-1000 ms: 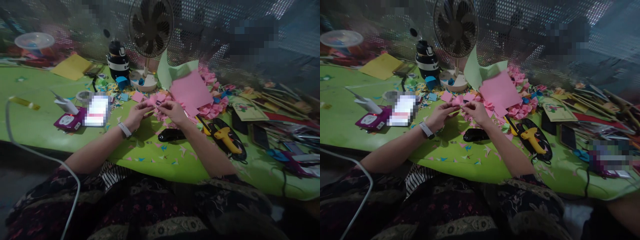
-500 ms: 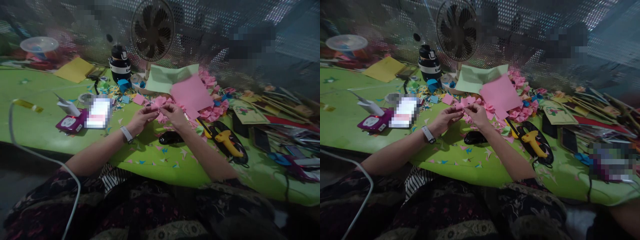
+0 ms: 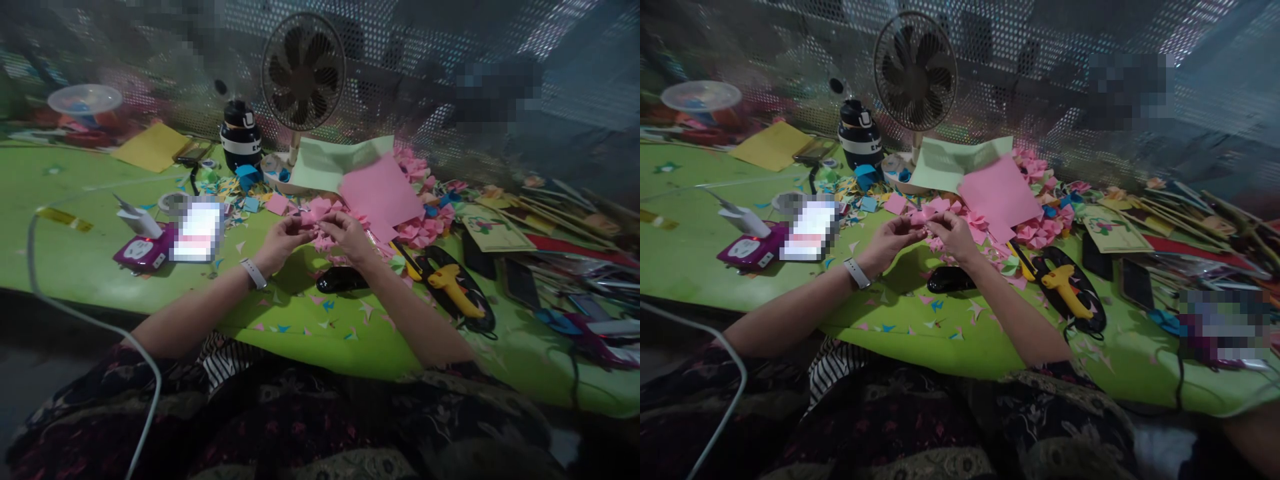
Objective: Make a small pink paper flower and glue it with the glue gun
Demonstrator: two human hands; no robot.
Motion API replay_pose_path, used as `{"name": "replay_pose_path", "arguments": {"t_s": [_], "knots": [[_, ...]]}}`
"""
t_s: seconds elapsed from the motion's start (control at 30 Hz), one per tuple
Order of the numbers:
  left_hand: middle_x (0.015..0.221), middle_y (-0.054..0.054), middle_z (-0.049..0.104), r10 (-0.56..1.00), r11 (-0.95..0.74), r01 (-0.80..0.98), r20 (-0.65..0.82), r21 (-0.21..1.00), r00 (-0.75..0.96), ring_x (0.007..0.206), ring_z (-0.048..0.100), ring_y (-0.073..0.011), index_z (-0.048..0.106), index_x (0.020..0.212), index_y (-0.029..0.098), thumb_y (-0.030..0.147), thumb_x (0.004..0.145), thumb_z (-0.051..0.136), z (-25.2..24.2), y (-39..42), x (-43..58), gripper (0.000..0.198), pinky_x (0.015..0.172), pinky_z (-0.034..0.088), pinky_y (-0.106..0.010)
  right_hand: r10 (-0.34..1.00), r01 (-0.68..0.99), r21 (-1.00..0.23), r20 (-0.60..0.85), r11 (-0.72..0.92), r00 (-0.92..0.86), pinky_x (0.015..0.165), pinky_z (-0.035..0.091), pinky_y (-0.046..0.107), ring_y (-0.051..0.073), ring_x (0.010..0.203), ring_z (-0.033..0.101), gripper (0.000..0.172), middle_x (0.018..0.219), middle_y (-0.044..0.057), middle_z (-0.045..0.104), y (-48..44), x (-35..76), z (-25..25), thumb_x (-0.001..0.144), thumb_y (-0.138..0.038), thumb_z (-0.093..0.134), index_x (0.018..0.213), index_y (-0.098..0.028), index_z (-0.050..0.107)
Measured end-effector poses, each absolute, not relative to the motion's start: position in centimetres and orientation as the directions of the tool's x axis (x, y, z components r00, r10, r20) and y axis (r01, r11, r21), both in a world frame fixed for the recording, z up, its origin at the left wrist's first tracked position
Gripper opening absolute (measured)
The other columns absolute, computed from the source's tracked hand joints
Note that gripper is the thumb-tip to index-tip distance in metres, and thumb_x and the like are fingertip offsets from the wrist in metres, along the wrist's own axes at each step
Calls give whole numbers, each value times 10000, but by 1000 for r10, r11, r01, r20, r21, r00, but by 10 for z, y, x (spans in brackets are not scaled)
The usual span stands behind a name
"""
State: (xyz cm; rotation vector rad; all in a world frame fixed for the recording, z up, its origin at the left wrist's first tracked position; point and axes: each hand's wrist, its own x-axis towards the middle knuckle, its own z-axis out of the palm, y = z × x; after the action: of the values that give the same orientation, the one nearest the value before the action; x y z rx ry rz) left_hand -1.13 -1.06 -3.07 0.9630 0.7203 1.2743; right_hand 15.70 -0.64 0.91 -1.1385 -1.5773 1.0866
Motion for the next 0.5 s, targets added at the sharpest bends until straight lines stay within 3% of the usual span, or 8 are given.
{"name": "replay_pose_path", "arguments": {"t_s": [0.13,0.3,0.5], "knots": [[890,-30,742,978,-73,-366,138,928,155,855,707,-149,633,923,154,196,597,900,-30,-9,-12,424,941,555,-366,920,351,-867,254,353,-298,700,501,298,150,761,604,258,920,43,694,-7,167,16,775,-337,700,981,-182,701],[942,-47,747,973,-134,-287,181,949,143,885,714,-168,614,941,161,229,595,903,-30,-8,-13,456,907,568,-361,792,554,-570,371,606,-485,744,500,318,174,799,630,270,1015,82,712,-8,176,23,834,-336,720,1056,-184,735],[939,-56,731,968,-170,-218,205,961,147,872,711,-180,598,957,155,243,621,882,-31,-9,-14,449,904,567,-388,755,632,-412,379,656,-536,792,492,326,206,898,653,171,1006,71,734,-7,177,22,903,-296,670,1029,-217,753]]}}
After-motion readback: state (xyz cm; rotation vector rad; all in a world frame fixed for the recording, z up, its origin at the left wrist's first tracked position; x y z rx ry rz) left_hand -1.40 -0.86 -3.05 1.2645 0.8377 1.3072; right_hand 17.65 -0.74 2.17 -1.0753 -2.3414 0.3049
